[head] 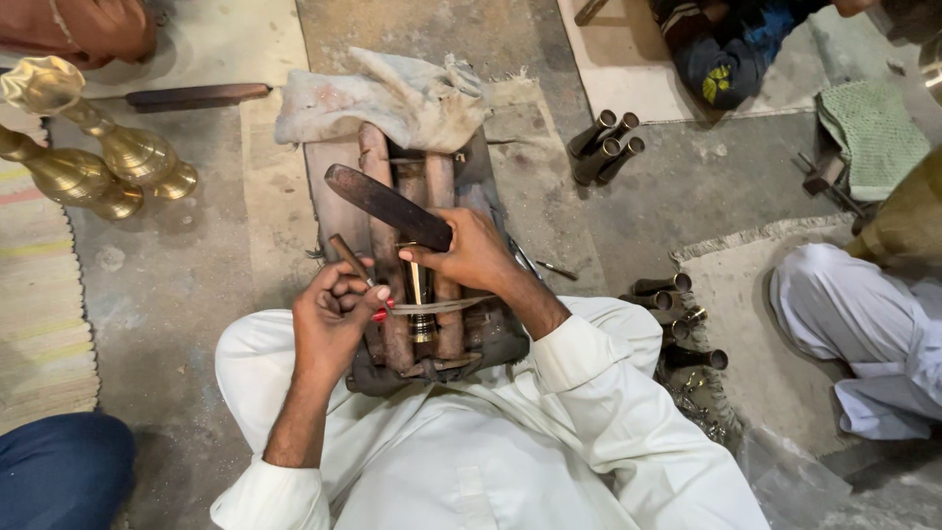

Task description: The person sits on the floor and uses a hammer and chisel to shape a brass object clamped in a wooden jig. They repeatedly strike the chisel to form ridges, then use pliers to adjust the object and continue hammering.

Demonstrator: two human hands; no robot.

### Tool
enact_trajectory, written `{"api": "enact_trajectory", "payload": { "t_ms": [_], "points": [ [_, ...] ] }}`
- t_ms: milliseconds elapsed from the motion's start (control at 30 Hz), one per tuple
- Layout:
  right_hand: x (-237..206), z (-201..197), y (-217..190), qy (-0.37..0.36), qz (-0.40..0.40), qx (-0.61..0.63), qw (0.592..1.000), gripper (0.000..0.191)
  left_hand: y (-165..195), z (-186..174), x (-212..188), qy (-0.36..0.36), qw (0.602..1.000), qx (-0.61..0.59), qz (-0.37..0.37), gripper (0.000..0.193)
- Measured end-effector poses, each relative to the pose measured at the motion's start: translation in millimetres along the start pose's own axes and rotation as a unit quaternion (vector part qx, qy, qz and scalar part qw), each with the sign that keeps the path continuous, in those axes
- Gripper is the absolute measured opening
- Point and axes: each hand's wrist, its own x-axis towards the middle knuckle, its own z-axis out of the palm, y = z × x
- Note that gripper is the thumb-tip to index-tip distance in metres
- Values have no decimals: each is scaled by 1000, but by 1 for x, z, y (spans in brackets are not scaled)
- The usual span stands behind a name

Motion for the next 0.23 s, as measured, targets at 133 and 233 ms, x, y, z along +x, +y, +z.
{"api": "enact_trajectory", "payload": {
  "t_ms": [133, 233],
  "points": [
    [-9, -8, 9, 38, 5, -24, 999, 46, 1, 9, 0, -14, 999, 26, 15, 35],
    [-15, -17, 16, 41, 105, 179, 977, 42, 4, 9, 3, -13, 999, 20, 33, 36]
  ]
}}
